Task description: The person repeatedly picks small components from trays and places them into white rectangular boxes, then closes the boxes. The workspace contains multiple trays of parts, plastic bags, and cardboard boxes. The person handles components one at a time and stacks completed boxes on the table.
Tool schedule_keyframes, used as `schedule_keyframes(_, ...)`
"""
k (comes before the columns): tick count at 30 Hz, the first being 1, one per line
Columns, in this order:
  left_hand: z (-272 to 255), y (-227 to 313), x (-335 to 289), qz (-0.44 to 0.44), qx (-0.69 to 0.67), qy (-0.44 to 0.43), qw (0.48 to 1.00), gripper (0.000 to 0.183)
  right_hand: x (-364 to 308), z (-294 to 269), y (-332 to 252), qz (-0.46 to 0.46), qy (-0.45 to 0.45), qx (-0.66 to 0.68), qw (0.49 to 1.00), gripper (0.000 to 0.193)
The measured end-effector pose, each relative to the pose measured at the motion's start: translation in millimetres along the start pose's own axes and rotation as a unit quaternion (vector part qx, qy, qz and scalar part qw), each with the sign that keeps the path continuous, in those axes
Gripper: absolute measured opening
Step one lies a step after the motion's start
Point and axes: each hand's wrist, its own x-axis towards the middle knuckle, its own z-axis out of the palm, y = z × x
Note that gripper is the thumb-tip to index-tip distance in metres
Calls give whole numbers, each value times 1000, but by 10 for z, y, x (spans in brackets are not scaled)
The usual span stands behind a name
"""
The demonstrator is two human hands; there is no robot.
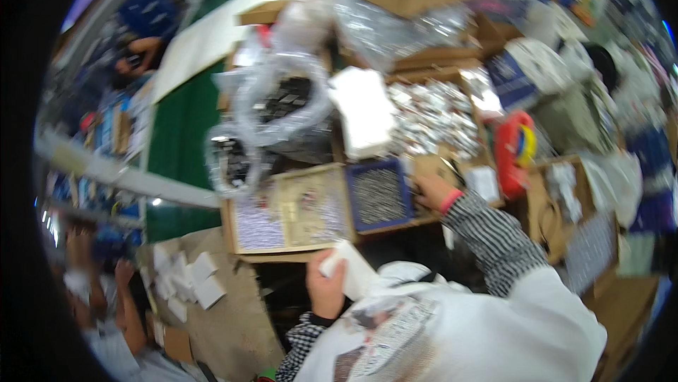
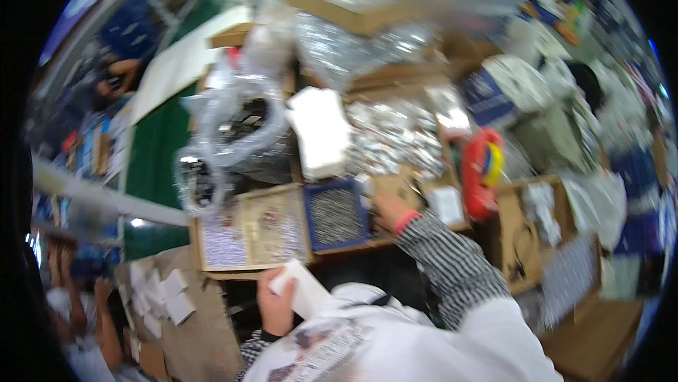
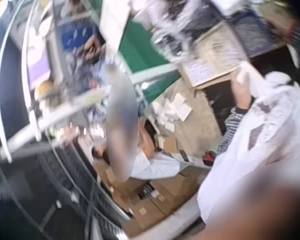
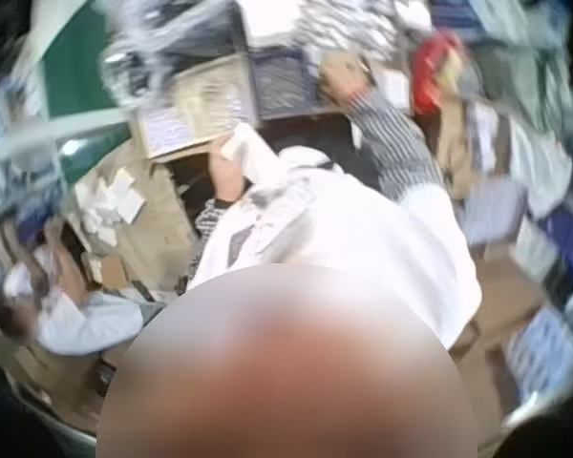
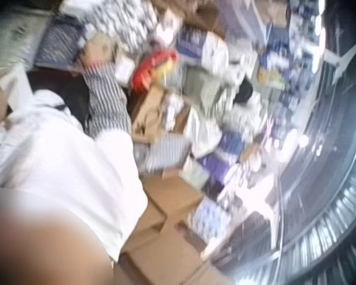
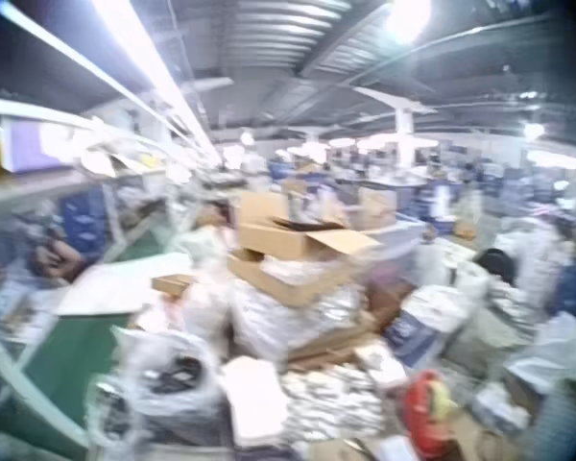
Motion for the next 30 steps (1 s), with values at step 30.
schedule_keyframes(30, -708, -98, 23, -51, -182, -60, 980, 27, -117, -448, -2079, -44, -65, 535, 841, 19)
